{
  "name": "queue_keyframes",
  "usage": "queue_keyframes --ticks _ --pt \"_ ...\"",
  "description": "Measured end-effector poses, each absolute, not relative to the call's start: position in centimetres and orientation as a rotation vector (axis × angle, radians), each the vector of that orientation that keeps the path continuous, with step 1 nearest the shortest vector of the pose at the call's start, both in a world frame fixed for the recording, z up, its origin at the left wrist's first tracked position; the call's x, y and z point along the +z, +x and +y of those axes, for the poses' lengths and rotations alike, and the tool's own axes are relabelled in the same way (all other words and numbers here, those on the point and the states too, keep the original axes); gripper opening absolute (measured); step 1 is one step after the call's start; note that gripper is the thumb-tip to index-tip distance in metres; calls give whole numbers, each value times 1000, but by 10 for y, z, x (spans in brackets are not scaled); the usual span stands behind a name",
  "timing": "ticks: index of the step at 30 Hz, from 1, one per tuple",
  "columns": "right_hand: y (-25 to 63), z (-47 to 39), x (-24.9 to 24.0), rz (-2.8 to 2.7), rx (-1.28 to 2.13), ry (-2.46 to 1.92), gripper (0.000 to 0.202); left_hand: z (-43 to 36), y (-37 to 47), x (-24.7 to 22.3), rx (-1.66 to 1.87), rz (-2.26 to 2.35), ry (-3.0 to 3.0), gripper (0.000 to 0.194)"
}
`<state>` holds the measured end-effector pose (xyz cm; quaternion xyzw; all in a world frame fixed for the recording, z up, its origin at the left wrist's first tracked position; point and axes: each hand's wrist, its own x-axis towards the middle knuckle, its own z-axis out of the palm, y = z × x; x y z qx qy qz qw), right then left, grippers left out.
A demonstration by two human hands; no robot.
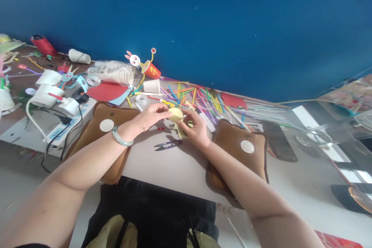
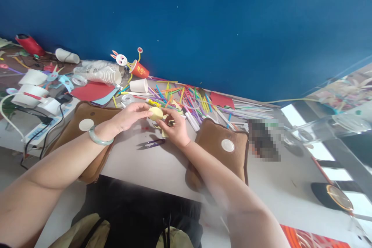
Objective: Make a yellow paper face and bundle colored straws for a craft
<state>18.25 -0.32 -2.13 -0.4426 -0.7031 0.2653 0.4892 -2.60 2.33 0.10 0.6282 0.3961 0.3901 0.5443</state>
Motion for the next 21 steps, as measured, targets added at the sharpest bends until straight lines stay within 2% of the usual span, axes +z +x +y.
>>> queue_keyframes --ticks 2,6,11,21 --pt "183 -3 -19 -1686 714 -1095 41 23 -26 1 939 920 1449 26" --pt "182 -3 -16 -1565 878 -1116 36 22 -24 0 922 900 1436 25" --pt "177 -7 -9 -1460 1117 -1104 42 19 -21 2 893 865 1470 24" --pt "175 -11 -5 -1492 1209 -1140 45 15 -19 7 834 979 1540 32"
